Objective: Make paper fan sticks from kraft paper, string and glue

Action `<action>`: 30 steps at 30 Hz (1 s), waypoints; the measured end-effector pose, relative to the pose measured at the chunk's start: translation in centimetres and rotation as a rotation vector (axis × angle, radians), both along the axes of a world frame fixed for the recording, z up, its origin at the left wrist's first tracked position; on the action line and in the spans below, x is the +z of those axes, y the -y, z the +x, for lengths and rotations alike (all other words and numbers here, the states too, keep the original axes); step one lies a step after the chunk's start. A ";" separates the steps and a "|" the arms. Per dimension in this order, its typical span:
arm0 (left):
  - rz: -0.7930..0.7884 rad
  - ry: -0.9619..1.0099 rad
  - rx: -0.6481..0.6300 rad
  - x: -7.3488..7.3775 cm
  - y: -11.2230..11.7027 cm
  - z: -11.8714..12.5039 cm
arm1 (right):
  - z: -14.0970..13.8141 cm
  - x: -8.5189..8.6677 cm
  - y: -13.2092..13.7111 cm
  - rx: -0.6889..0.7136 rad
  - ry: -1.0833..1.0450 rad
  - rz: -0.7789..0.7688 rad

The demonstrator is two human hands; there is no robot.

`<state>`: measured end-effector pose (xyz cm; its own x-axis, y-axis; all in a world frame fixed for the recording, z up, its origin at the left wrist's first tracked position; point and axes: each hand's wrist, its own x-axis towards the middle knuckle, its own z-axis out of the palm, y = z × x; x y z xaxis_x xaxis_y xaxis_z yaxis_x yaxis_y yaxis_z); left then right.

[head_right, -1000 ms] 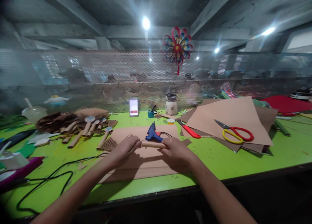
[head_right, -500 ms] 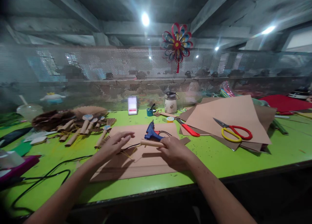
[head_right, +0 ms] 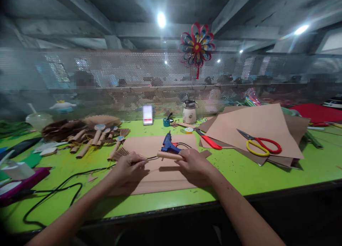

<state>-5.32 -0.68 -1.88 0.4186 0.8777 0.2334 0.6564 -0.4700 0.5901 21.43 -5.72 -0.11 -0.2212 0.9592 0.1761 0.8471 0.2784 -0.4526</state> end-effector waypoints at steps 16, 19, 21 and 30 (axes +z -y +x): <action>0.282 -0.352 -0.186 0.9 -2.3 1.8 | -0.6 -0.4 -1.0 0.076 0.171 0.046; 0.205 -0.276 -0.145 0.7 -2.0 1.7 | -0.4 -0.7 -1.2 0.110 0.213 0.064; 0.151 -0.185 -0.140 0.8 -1.4 1.8 | -0.3 -0.6 -1.4 0.147 0.239 0.053; 0.110 -0.152 -0.125 1.2 -0.4 2.1 | -0.3 0.8 -5.1 0.358 0.023 -0.239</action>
<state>-3.25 -0.24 -0.71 0.5600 0.7897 0.2508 0.6669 -0.6092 0.4290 21.17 -0.60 0.70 -0.5486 0.8345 -0.0502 0.7267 0.4464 -0.5221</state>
